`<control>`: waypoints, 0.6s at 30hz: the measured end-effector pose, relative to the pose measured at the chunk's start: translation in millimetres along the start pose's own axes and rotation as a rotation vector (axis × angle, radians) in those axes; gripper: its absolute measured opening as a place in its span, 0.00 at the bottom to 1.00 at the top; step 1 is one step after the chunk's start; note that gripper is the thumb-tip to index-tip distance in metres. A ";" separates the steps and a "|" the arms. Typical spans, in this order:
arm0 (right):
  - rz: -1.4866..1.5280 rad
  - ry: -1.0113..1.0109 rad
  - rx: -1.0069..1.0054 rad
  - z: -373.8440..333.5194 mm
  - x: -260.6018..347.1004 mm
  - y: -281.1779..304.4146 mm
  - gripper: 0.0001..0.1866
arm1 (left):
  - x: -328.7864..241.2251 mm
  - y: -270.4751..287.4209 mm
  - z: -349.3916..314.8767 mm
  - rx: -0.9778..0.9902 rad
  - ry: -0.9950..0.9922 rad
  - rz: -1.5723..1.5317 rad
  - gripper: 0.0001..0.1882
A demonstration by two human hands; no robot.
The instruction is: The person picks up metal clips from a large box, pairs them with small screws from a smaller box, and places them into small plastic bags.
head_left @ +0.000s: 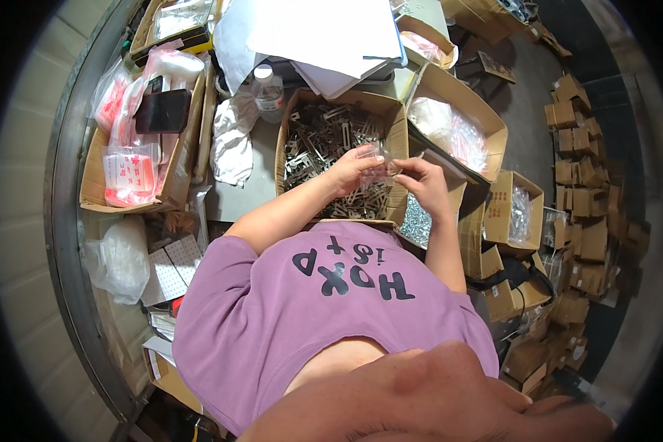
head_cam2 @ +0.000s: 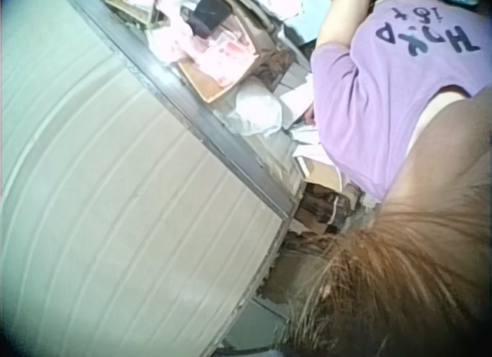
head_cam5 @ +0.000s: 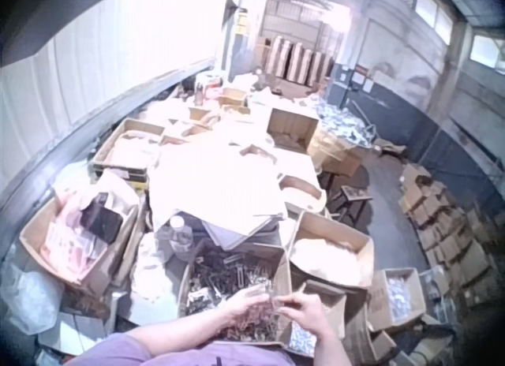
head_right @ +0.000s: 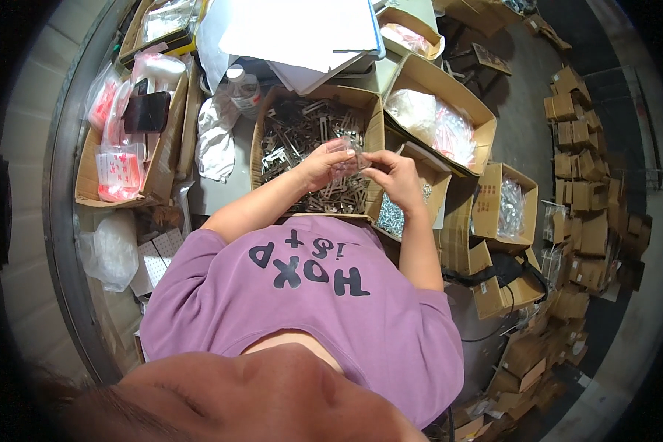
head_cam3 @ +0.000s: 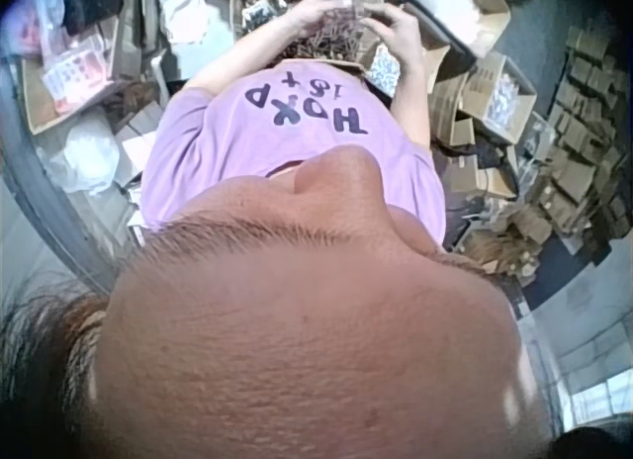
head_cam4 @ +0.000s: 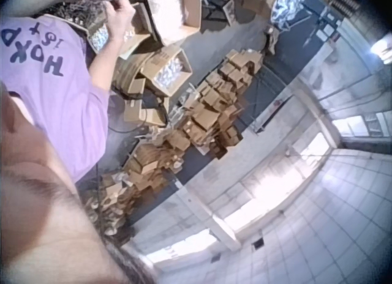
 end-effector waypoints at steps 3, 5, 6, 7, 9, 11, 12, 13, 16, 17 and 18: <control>0.067 0.027 0.041 -4.8 -3.4 -11.2 0.16 | 3.7 -0.1 -1.8 -0.022 0.010 -0.089 0.11; 0.100 0.005 0.053 -6.1 -5.2 -11.2 0.15 | 6.6 7.8 1.9 -0.056 -0.003 -0.101 0.10; 0.132 -0.017 0.068 -6.4 -6.8 -11.7 0.15 | 7.4 9.7 3.6 -0.055 -0.003 -0.097 0.10; 0.134 -0.015 0.065 -6.0 -8.1 -11.1 0.15 | 5.9 11.2 5.1 -0.050 -0.033 -0.119 0.10; 0.184 0.004 0.105 -4.9 -10.2 -12.8 0.17 | 4.5 14.2 7.8 -0.042 -0.057 -0.139 0.11; 0.295 -0.060 0.057 -8.1 -8.1 -15.4 0.15 | 0.8 12.3 6.7 0.032 -0.078 -0.131 0.11; 0.405 -0.124 0.013 -9.5 -9.5 -15.4 0.14 | 0.5 10.3 6.5 0.032 -0.077 -0.130 0.11; 0.406 -0.124 0.012 -9.0 -12.3 -15.1 0.14 | 0.1 9.1 6.3 0.004 -0.087 -0.140 0.11; 0.436 -0.142 -0.002 -7.0 -20.7 -13.6 0.05 | -1.8 8.0 4.9 -0.018 -0.087 -0.156 0.11; 0.436 -0.141 -0.002 -6.9 -21.0 -13.5 0.05 | -2.0 7.8 4.9 -0.012 -0.079 -0.162 0.11; 0.426 -0.124 -0.032 -6.7 -21.2 -11.4 0.05 | -2.1 8.0 5.0 -0.012 -0.079 -0.162 0.11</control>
Point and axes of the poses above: each hand's wrist, its own z-axis towards the middle knuckle, its own y-axis out of the back of the hand, x = y × z, the point moved 6 cm from there along z, towards the middle knuckle, and after that the axes turned 1 degree about -x, right-handed, at the moved point
